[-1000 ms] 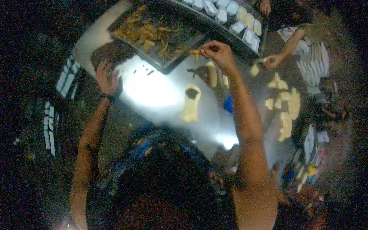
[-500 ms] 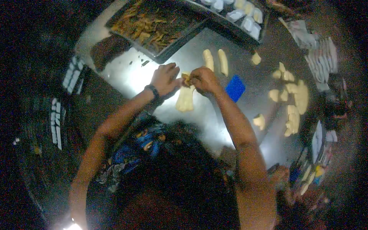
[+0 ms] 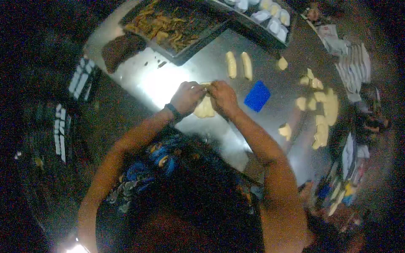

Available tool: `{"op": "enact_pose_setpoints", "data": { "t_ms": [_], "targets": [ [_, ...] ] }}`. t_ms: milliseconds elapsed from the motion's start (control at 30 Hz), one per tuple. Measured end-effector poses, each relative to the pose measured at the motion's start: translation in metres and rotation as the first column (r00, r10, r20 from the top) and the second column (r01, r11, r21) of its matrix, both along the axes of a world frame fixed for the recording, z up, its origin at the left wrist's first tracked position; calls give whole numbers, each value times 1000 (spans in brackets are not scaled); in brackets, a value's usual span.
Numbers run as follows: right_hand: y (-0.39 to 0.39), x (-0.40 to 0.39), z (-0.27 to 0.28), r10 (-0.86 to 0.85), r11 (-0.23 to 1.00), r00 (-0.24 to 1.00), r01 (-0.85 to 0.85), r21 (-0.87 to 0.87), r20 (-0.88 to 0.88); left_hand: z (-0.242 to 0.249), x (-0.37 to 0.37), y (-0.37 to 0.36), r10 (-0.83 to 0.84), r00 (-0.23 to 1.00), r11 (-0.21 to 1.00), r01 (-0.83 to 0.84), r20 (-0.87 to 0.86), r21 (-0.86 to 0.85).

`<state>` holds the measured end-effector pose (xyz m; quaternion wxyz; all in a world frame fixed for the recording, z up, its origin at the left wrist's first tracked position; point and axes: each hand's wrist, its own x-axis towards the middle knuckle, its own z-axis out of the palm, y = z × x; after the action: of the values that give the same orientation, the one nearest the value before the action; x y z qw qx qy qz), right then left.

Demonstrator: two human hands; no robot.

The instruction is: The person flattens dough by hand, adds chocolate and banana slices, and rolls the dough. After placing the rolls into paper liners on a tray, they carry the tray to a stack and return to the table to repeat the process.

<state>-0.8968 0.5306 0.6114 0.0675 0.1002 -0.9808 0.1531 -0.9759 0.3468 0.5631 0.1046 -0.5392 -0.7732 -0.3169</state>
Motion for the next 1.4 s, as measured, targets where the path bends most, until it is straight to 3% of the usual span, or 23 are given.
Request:
{"op": "enact_pose_setpoints", "data": {
  "t_ms": [67, 167, 200, 300, 333, 433, 467, 567, 600, 700, 733, 800, 900, 1000, 1033, 1100, 1133, 1233, 1333, 1400],
  "targets": [
    [-15, 30, -9, 32, 999, 982, -29, 19, -186, -10, 14, -15, -21, 992, 996, 11, -122, -88],
    [-8, 26, 6, 64, 998, 998, -64, 26, 8, -1, 19, -30, -130, 987, 970, 107, -94, -217],
    [-1, 14, 12, 62, 996, 981, -71, 44, 183, 3, 15, -30, -166, 986, 956, 167, 23, -240],
    [-6, 5, 13, 26, 997, 973, -41, -63, -231, 21, 20, -15, 97, 990, 969, -118, 107, 215],
    [-15, 6, 11, 10, 991, 963, -45, -125, -269, 22, 26, -14, 157, 972, 970, -185, 172, 158],
    [-36, 47, -27, -19, 998, 971, 6, -56, -236, 10, 44, -25, 44, 996, 993, -36, 71, -110],
    [-37, 63, -31, 0, 1000, 987, -2, -17, -160, 16, 52, -34, 39, 960, 993, -6, 279, -116],
    [-40, 67, 3, 5, 983, 1000, -9, -183, -22, 17, 52, -49, -44, 972, 958, 107, 232, -265],
    [-32, 56, 14, 23, 978, 987, 10, -207, 158, 25, 50, -49, -25, 962, 957, 101, 270, -271],
    [-36, 48, 20, -36, 984, 977, -3, -180, -210, 19, 52, -45, 77, 985, 997, -76, 153, -15],
    [-41, 47, 7, -26, 986, 949, -28, -163, -315, 18, 53, -47, 30, 987, 999, -23, 161, -48],
    [-54, 76, -20, -51, 993, 981, 29, -117, -189, 16, 51, -53, -69, 982, 990, 90, 178, -110],
    [-59, 93, -11, -35, 992, 997, 44, -120, 68, 15, 47, -71, -184, 960, 922, 243, 211, -302],
    [-45, 71, 19, -20, 978, 924, 98, -184, 383, 7, 45, -68, -191, 974, 959, 211, 117, -188],
    [-45, 70, 17, -54, 978, 983, 87, -190, 175, 7, 42, -66, -175, 979, 968, 191, 109, -162],
    [-55, 73, 5, -104, 977, 966, 55, -204, -238, 19, 42, -62, -155, 985, 973, 166, 81, -159],
    [-63, 79, 0, -156, 971, 976, 123, -207, -153, 25, 47, -64, -148, 986, 974, 160, 81, -162],
    [-74, 113, -22, -47, 998, 995, 45, -32, -92, 25, 45, -76, -305, 926, 883, 363, 223, -296],
    [-62, 115, -11, -23, 993, 999, 26, -118, 30, 17, 42, -86, -372, 907, 842, 419, 195, -339],
    [-56, 106, 2, -30, 987, 999, 23, -156, -43, 16, 39, -85, -358, 915, 874, 399, 186, -278]
  ]
}}
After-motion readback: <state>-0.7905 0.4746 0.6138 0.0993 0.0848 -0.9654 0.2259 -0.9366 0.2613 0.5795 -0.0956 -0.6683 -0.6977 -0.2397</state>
